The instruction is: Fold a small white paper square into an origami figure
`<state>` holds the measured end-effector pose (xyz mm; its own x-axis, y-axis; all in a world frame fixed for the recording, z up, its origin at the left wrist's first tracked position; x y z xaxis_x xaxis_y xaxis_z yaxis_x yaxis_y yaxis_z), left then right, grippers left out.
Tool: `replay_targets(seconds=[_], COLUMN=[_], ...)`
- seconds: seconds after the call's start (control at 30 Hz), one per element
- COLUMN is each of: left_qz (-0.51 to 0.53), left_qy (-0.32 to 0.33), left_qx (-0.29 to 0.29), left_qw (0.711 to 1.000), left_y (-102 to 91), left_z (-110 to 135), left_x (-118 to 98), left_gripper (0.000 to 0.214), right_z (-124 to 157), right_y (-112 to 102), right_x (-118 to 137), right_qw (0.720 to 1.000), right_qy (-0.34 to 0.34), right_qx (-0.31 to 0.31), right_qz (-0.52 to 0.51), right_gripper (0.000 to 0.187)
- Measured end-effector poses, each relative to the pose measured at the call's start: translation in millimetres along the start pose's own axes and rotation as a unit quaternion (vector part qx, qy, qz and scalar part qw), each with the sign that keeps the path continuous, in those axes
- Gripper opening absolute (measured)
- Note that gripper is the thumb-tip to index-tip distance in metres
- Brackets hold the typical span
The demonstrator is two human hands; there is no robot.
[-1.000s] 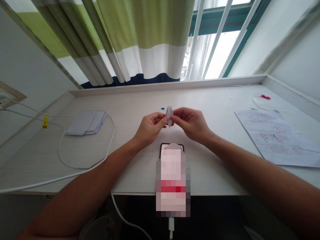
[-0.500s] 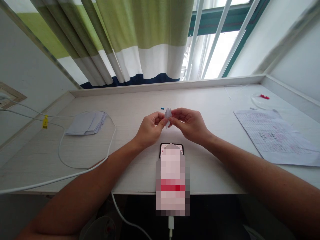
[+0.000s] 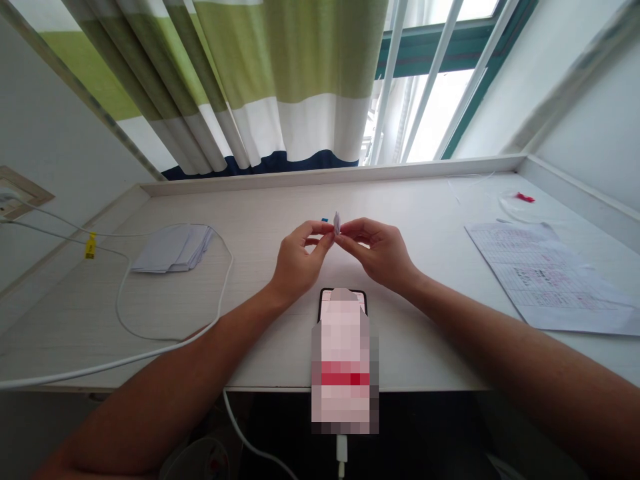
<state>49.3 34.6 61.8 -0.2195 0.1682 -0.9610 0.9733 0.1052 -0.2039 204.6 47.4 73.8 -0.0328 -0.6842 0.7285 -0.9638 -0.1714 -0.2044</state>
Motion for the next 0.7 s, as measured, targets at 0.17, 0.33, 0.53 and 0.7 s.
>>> replay_targets(seconds=[0.17, 0.33, 0.53, 0.7], left_qz=[0.103, 0.147, 0.133, 0.113], left_qy=[-0.035, -0.081, -0.086, -0.072], left_qx=[0.091, 0.096, 0.097, 0.085], left_qw=[0.990, 0.981, 0.983, 0.987], left_y=[12.2, 14.2, 16.3, 13.9], left_z=[-1.3, -4.2, -0.1, 1.5], left_x=[6.9, 16.2, 14.0, 9.8], left_gripper=[0.027, 0.031, 0.031, 0.029], right_z=[-1.2, -3.4, -6.5, -6.8], right_y=[0.0, -6.8, -6.1, -6.7], right_x=[9.3, 17.0, 32.6, 30.8], right_qw=[0.995, 0.987, 0.960, 0.956], right_qy=[-0.050, -0.098, -0.204, -0.202], right_qx=[0.023, 0.022, 0.054, 0.047], right_qz=[0.077, 0.125, 0.183, 0.210], right_gripper=[0.010, 0.015, 0.022, 0.024])
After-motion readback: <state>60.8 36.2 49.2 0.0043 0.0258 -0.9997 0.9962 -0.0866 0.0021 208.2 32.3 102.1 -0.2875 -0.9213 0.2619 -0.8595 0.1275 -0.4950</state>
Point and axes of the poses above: each hand's wrist, its own z-axis away from the middle knuckle, its own y-axis out of the palm, x = y × z, the point moved 9 cm from there along -z, towards the middle knuckle, and after that the axes turned 15 degrees about -y, right-handed, at the moved point
